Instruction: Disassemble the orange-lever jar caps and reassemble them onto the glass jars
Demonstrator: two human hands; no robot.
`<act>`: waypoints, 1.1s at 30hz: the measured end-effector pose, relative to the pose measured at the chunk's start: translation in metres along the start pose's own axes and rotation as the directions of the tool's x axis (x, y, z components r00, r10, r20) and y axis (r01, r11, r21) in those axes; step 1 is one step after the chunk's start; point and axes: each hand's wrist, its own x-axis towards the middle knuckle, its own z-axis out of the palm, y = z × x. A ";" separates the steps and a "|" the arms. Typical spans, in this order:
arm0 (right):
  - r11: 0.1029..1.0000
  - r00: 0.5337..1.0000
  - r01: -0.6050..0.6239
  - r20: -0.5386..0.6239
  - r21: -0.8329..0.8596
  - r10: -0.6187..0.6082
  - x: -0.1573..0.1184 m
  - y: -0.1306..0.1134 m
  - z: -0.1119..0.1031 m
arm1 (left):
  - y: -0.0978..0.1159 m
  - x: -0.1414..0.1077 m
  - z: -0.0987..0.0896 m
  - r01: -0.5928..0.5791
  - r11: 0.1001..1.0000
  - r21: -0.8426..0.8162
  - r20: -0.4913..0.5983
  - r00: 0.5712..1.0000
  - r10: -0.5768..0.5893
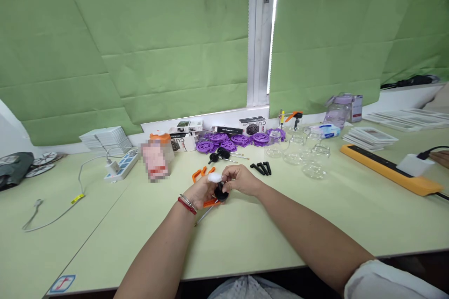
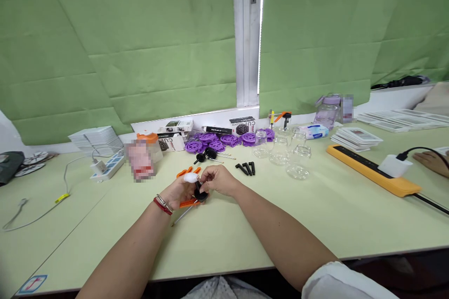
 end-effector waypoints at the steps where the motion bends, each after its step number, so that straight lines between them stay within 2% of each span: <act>1: 1.000 1.000 0.001 0.000 -0.004 -0.001 0.000 0.000 0.000 | 0.000 0.000 -0.001 0.006 1.000 0.010 0.001 1.000 -0.006; 14: 0.986 0.998 0.059 0.017 -0.154 -0.057 -0.006 -0.008 0.001 | -0.002 0.002 -0.003 -0.023 0.999 -0.026 -0.022 0.999 0.023; 18: 0.993 1.000 -0.010 -0.004 -0.121 0.009 -0.007 -0.005 -0.001 | -0.003 0.004 -0.005 -0.023 0.999 -0.033 -0.030 0.999 0.022; 33: 0.999 0.998 -0.019 0.055 -0.050 0.021 -0.008 -0.005 0.000 | -0.001 0.002 -0.005 0.026 1.000 -0.011 -0.024 0.999 -0.026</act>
